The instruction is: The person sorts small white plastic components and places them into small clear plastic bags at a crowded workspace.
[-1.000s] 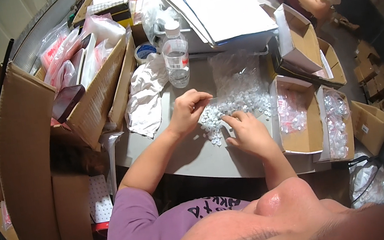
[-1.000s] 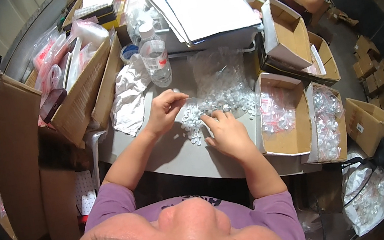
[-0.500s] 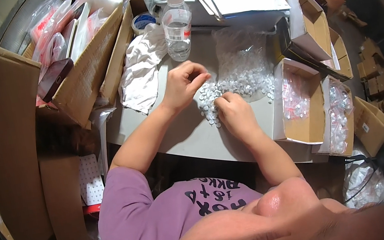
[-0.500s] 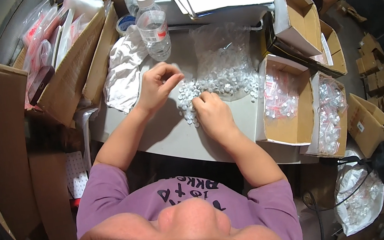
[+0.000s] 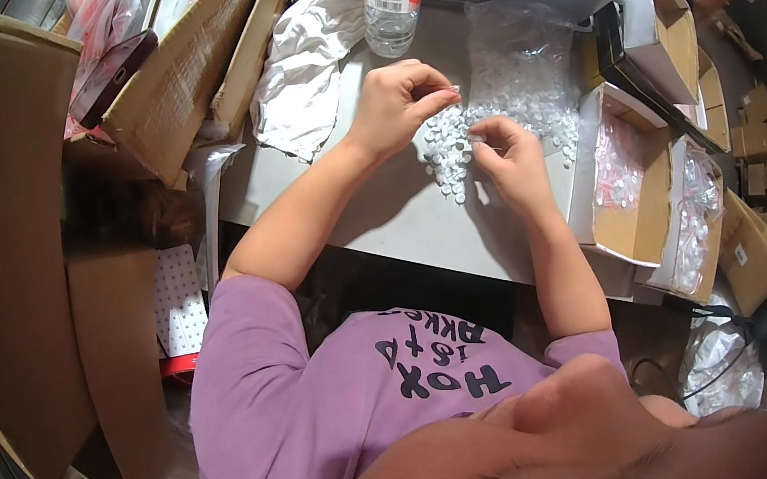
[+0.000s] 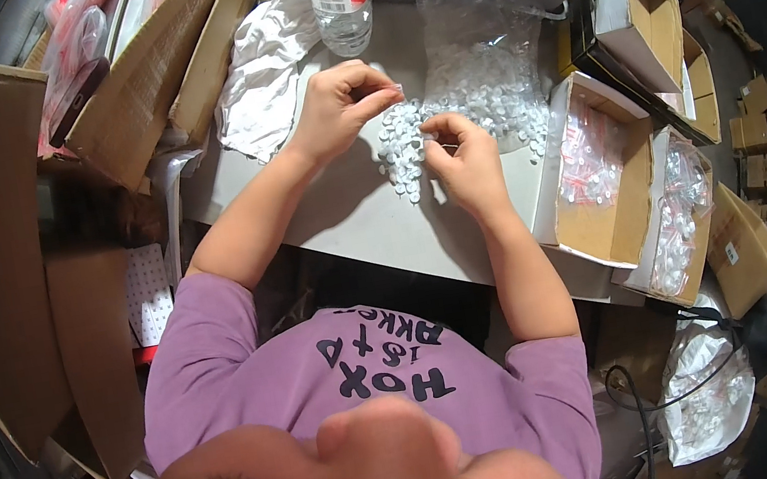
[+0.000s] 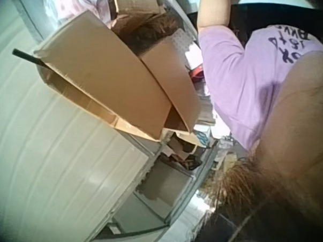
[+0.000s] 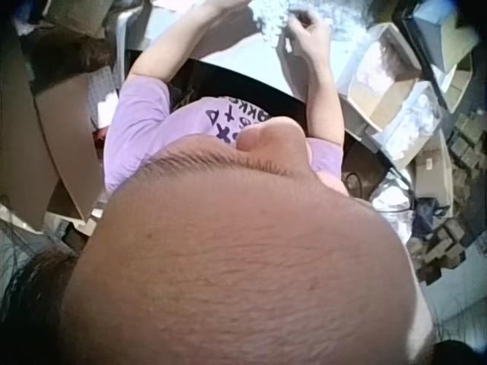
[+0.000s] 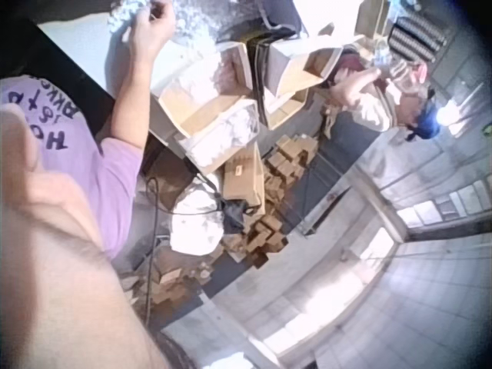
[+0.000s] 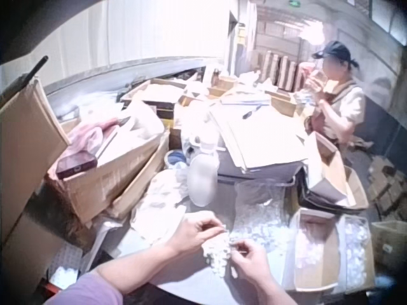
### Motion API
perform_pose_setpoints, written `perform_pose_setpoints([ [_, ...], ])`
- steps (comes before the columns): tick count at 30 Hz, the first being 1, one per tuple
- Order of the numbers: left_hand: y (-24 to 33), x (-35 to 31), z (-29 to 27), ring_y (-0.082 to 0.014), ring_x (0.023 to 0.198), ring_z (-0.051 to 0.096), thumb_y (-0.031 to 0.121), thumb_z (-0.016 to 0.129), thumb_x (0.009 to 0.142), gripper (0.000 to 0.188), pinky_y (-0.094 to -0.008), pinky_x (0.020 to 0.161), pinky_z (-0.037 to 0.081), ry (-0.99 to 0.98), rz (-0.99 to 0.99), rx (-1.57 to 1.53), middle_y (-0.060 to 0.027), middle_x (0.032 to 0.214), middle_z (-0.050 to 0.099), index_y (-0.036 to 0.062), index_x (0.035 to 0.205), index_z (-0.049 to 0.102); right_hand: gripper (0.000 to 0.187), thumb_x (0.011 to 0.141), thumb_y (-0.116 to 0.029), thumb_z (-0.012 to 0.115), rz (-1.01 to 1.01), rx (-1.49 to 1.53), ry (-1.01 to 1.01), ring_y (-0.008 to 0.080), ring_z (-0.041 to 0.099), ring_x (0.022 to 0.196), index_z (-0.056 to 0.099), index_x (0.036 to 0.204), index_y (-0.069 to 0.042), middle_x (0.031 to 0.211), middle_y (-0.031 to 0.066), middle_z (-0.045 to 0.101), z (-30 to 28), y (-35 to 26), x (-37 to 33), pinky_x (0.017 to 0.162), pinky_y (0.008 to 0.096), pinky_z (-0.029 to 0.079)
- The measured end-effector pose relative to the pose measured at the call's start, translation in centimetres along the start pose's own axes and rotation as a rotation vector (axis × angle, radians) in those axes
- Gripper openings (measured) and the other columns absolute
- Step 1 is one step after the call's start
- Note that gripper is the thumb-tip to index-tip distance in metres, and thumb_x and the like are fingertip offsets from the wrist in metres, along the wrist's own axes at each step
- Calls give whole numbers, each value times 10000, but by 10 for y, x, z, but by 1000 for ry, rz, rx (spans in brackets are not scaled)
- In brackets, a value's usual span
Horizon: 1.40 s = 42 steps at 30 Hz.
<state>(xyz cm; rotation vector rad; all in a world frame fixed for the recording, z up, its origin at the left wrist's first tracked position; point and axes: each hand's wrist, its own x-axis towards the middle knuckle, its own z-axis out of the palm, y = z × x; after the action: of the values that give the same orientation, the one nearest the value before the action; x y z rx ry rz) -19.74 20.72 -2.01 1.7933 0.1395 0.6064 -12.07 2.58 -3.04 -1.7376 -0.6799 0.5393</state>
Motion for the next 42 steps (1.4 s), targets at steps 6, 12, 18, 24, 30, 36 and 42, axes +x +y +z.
perform_pose_setpoints([
  [6, -2, -2, 1, -76, 650, 558, 42, 701, 806, 100, -223, 579, 451, -33, 67, 111, -39, 756, 591, -7, 893, 701, 227, 863, -21, 541, 291, 655, -86, 114, 580, 886, 556, 1088, 2, 1039, 86, 590, -10, -1, 3, 772, 239, 508],
  [12, 2, -1, -3, -94, 643, 555, 117, 779, 731, 170, -240, 558, 438, -76, -44, 139, -43, 715, 599, -4, 758, 663, 311, 935, -96, 389, 330, 911, -106, 239, 568, 1035, 476, 1200, 43, 1156, 170, 545, -10, -6, 5, 880, 324, 501],
  [18, 1, -1, 1, -136, 629, 562, 153, 807, 679, 239, -265, 561, 446, -155, 135, 275, -62, 723, 597, 17, 817, 668, 338, 956, -153, 359, 260, 992, -111, 268, 542, 1092, 477, 1209, 39, 1173, 179, 541, -13, -5, 5, 949, 375, 458],
  [24, 3, -10, 17, -227, 676, 580, 157, 778, 665, 274, -321, 618, 471, -327, 158, 292, -97, 743, 589, 23, 872, 657, 331, 961, -198, 377, 50, 1031, -71, 245, 525, 1098, 501, 1167, 30, 1173, 159, 540, -7, -12, 0, 970, 382, 425],
  [30, 7, -14, 34, -224, 631, 573, 145, 757, 643, 261, -325, 579, 465, -333, 65, 249, -114, 680, 583, -3, 828, 648, 332, 938, -237, 440, -213, 857, -36, 187, 498, 1039, 509, 1130, 25, 1107, 108, 506, 7, -19, -9, 962, 351, 394],
  [36, 1, -15, 37, -225, 619, 581, 151, 759, 658, 241, -317, 579, 465, -263, 76, 212, -116, 691, 604, 3, 819, 657, 384, 901, -301, 486, -386, 627, -14, 182, 469, 1059, 517, 1105, 22, 1134, 108, 456, 16, -12, -10, 963, 324, 363],
  [42, 3, -15, 35, -211, 629, 579, 162, 785, 659, 286, -311, 576, 458, -278, 79, 210, -106, 705, 595, 10, 868, 663, 426, 882, -364, 507, -430, 588, -35, 206, 487, 1058, 557, 1037, 29, 1108, 129, 491, 13, -14, -15, 976, 327, 353],
])
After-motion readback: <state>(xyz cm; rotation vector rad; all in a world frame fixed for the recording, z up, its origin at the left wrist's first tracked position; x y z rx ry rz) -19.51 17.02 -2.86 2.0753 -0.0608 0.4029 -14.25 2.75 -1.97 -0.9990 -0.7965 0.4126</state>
